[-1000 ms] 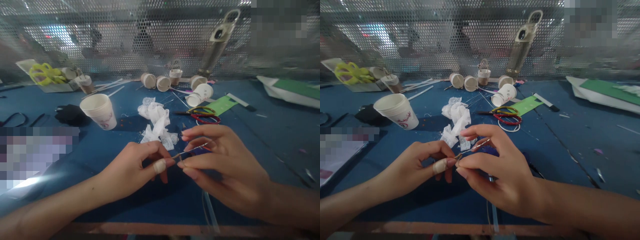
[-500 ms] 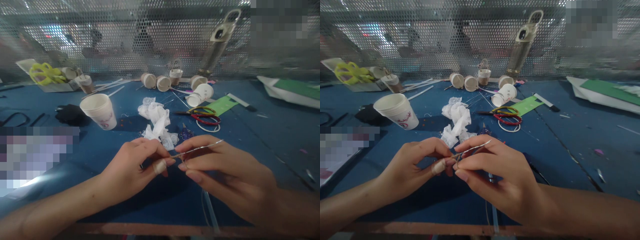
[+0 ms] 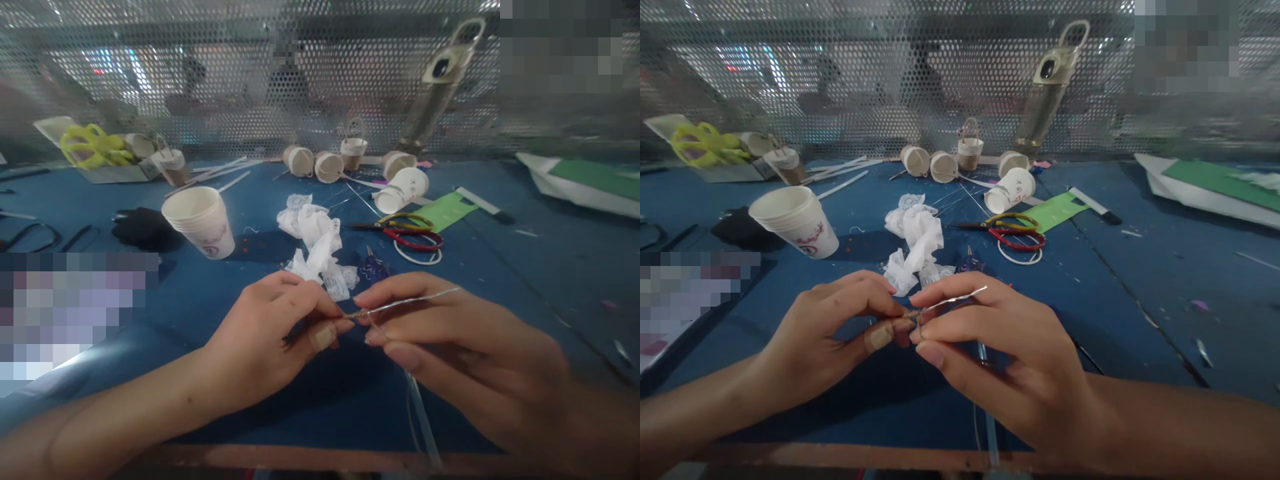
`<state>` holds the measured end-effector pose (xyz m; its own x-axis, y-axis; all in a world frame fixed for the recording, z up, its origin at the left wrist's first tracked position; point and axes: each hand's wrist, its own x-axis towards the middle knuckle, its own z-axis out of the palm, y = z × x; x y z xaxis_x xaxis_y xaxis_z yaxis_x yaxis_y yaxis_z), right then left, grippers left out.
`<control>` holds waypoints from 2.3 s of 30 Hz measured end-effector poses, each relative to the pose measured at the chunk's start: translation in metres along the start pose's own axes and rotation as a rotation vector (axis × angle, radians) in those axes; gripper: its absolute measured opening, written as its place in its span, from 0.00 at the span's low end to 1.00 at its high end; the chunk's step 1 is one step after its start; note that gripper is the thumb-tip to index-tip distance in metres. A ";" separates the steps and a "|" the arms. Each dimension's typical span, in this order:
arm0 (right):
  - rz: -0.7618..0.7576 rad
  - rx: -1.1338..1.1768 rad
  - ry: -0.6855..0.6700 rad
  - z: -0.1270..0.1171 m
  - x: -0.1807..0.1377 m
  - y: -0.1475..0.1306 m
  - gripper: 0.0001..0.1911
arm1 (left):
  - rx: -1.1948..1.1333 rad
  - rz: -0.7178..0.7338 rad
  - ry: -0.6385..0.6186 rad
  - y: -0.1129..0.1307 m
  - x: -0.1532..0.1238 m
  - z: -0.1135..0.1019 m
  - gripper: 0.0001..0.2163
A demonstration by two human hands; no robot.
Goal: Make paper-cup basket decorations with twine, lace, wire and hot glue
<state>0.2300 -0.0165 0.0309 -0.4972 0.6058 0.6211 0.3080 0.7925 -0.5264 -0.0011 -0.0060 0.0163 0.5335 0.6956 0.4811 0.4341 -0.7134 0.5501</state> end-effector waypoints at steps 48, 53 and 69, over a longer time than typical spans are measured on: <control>0.051 -0.066 0.015 0.000 -0.003 0.000 0.05 | -0.212 -0.135 -0.163 0.001 0.003 -0.001 0.05; 0.038 -0.046 0.019 0.001 -0.004 0.002 0.05 | -0.209 -0.117 -0.142 0.001 0.002 -0.001 0.05; 0.022 -0.009 0.004 0.002 -0.001 -0.001 0.08 | -0.292 -0.141 -0.320 0.004 0.006 -0.004 0.06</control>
<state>0.2285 -0.0182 0.0297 -0.4868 0.6237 0.6116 0.3264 0.7793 -0.5350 0.0010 -0.0041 0.0235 0.7014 0.6902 0.1779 0.3202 -0.5281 0.7865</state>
